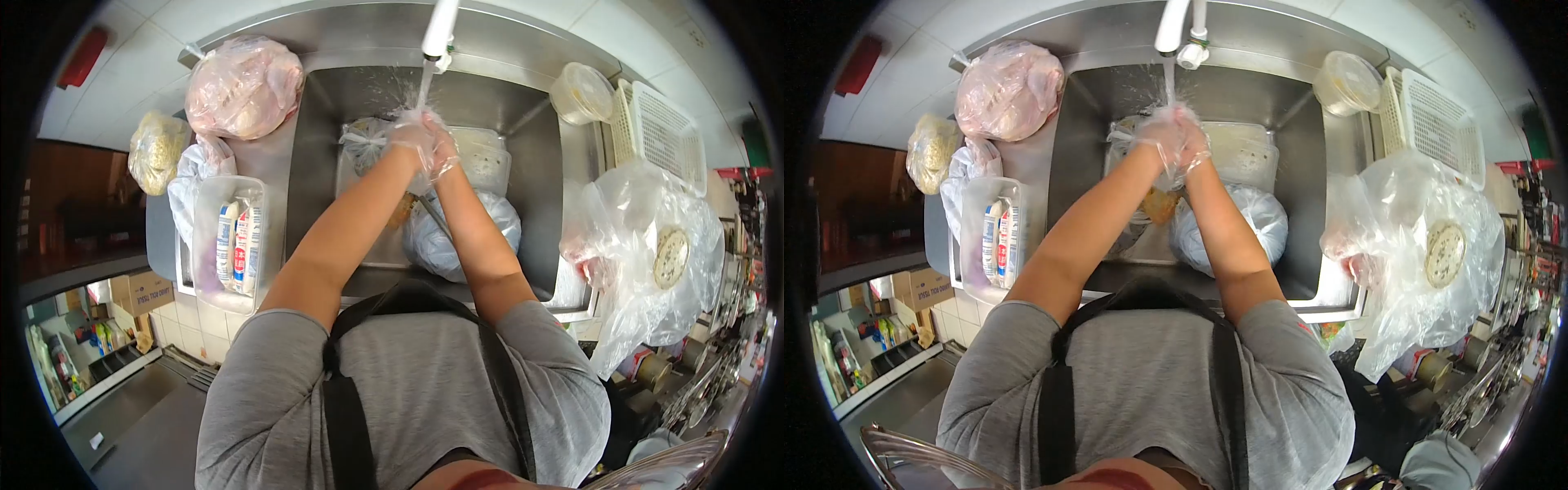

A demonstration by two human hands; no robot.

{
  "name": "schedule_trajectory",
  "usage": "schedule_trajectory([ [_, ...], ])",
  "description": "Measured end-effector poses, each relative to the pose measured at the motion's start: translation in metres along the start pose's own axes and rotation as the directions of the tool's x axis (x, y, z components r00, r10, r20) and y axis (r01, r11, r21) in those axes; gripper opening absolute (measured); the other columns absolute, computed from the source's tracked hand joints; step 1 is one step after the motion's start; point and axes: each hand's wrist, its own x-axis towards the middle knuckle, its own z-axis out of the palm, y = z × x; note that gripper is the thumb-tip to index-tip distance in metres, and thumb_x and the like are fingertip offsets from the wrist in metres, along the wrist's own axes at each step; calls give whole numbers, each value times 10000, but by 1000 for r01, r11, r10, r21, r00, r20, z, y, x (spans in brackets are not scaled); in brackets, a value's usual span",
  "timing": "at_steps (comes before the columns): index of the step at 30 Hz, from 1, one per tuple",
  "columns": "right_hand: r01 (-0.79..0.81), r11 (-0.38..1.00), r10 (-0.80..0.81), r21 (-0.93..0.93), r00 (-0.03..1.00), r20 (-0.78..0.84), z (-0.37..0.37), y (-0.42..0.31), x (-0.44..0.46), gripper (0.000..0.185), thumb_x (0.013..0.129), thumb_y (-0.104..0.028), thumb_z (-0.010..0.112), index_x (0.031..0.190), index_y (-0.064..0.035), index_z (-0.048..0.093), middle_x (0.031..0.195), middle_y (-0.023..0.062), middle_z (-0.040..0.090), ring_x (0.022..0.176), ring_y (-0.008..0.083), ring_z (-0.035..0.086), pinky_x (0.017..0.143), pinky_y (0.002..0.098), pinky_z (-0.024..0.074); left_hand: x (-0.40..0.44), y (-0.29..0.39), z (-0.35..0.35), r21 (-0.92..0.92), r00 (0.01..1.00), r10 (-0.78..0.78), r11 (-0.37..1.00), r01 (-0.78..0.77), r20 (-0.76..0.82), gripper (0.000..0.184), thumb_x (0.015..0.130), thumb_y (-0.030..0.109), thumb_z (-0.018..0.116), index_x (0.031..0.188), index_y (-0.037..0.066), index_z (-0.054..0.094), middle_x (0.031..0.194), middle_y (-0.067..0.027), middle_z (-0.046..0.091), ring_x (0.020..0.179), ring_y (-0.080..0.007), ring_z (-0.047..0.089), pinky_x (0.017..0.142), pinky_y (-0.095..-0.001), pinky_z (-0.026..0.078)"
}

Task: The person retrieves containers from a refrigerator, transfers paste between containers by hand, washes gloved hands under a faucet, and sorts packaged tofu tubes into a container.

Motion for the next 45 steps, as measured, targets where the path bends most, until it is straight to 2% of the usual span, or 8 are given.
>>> schedule_trajectory([
  [7, 54, 951, -25, 305, 995, -101, -18, 14, -4, 288, 1009, -326, 543, 1184, -115, 631, 1051, 57, 680, 979, 246, 648, 896, 420, 525, -14, -14, 72, -278, 995, 86, 958, -72, 40, 566, 976, 226, 483, 1503, 72, 347, 1435, -197, 480, 1269, -351, 514, 1073, -395, 418],
  [10, 77, 951, -45, 299, 993, -111, 35, 24, -44, 326, 1017, -353, 528, 1213, -107, 615, 1092, 61, 670, 1004, 246, 638, 919, 417, 515, 2, -36, 124, 240, 781, 191, 969, -54, -595, 450, 1032, 297, 341, 1336, 4, 494, 1472, -261, 407, 1333, -355, 452, 1073, -430, 390],
  [19, -125, 973, 97, 192, 984, 149, -11, 25, -66, 327, 1021, -233, 512, 1271, -26, 551, 1186, 115, 627, 1038, 263, 637, 946, 416, 528, 19, -64, 48, -435, 918, -340, 809, 396, 202, 565, 951, 361, 525, 1410, 39, 460, 1371, -207, 520, 1269, -368, 502, 1047, -459, 429],
  [26, 258, 901, -302, -348, 950, -76, 16, -90, -14, 158, 965, -42, 516, 1097, 28, 568, 1020, 172, 653, 891, 317, 668, 819, 430, 590, 56, -43, -9, 95, 987, 163, 982, -162, -8, 287, 854, 208, 645, 1096, 55, 664, 1081, -152, 687, 849, -312, 696, 777, -386, 574],
  [28, 218, 860, -347, -462, 913, -214, 33, -122, 6, 171, 974, -52, 526, 1121, 29, 557, 1049, 170, 641, 879, 299, 660, 816, 413, 587, 63, -42, 0, -964, 992, -122, 267, 15, -18, 275, 846, 189, 652, 1098, 81, 666, 1048, -145, 686, 874, -263, 686, 745, -360, 574],
  [30, 191, 877, -252, -440, 964, -85, 34, -147, 41, 186, 981, -59, 524, 1142, 33, 547, 1061, 169, 631, 873, 292, 656, 810, 411, 586, 62, -50, 7, -985, 994, -108, 172, 5, -14, 273, 862, 233, 652, 1119, 147, 673, 1009, -116, 698, 854, -235, 683, 769, -362, 568],
  [32, 161, 893, -156, -420, 987, 47, 45, -153, 60, 203, 989, -66, 521, 1163, 36, 536, 1073, 167, 622, 867, 285, 652, 803, 409, 584, 55, -69, 6, -86, 986, 123, 990, -114, 115, 286, 854, 268, 665, 1122, 173, 689, 1091, -73, 706, 896, -228, 690, 809, -369, 562],
  [45, 123, 992, -129, 39, 953, 274, 23, -114, 80, 384, 924, -207, 666, 1221, 1, 539, 1149, 220, 596, 987, 313, 595, 839, 384, 555, -20, -124, 217, -29, 922, -268, 958, 287, 281, 399, 938, 342, 530, 1317, 233, 592, 1491, -101, 448, 1335, -310, 464, 1060, -621, 347],
])
